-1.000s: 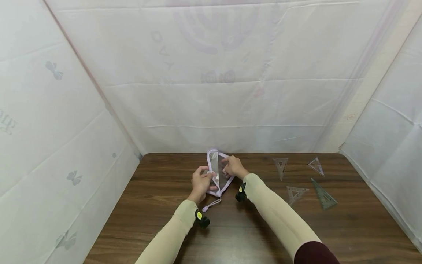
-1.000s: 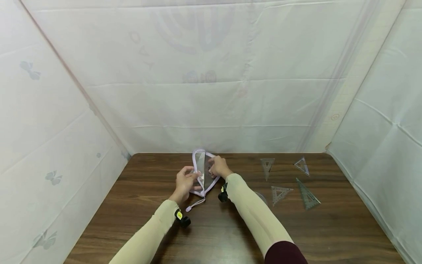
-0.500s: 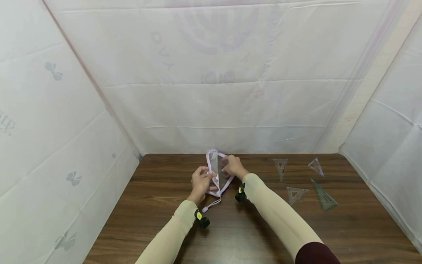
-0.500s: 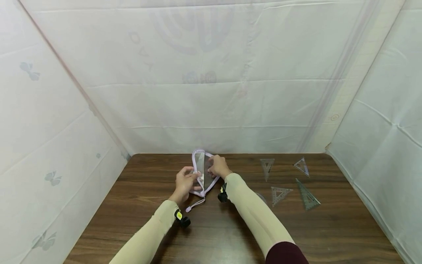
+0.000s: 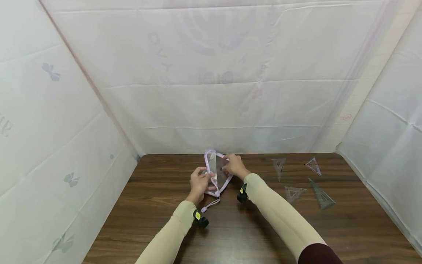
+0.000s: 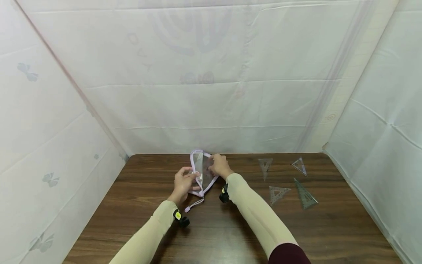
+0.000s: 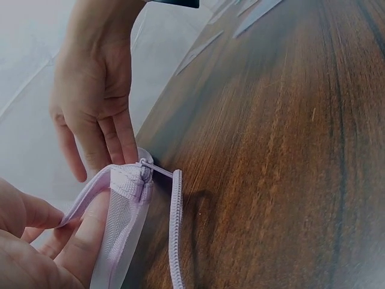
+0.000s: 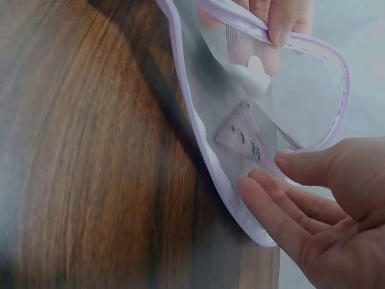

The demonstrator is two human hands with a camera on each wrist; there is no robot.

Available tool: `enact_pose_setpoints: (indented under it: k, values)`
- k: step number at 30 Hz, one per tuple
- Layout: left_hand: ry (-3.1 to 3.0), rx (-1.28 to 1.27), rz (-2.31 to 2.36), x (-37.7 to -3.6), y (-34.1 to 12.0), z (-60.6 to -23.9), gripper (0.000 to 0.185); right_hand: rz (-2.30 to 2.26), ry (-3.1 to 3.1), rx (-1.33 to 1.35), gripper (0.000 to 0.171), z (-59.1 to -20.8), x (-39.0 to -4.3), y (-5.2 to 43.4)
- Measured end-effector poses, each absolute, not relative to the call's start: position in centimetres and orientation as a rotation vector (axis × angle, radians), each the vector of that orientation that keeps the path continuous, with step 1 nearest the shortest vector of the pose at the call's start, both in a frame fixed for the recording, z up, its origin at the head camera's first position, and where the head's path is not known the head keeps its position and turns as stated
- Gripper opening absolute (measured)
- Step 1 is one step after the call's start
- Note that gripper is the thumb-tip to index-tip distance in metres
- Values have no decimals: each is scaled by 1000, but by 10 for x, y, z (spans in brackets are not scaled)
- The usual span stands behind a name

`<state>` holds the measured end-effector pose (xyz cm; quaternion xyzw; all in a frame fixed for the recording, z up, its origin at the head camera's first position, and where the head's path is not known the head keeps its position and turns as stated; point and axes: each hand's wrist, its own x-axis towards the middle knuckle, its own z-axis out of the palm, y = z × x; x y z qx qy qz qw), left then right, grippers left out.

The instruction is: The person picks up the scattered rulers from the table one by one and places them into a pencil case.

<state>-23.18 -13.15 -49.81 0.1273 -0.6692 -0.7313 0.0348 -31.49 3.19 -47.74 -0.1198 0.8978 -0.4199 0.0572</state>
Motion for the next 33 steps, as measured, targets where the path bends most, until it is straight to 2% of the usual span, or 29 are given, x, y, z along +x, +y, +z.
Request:
enact_pose_setpoints:
  k: [21, 33]
  values:
    - [-2028, 417, -2276, -232, -131, -502, 28, -1358, 2696, -491, 42, -476, -315, 64]
    - [-2022, 447, -2298, -234, -132, -501, 29, -1314, 2692, -643, 43, -462, -308, 83]
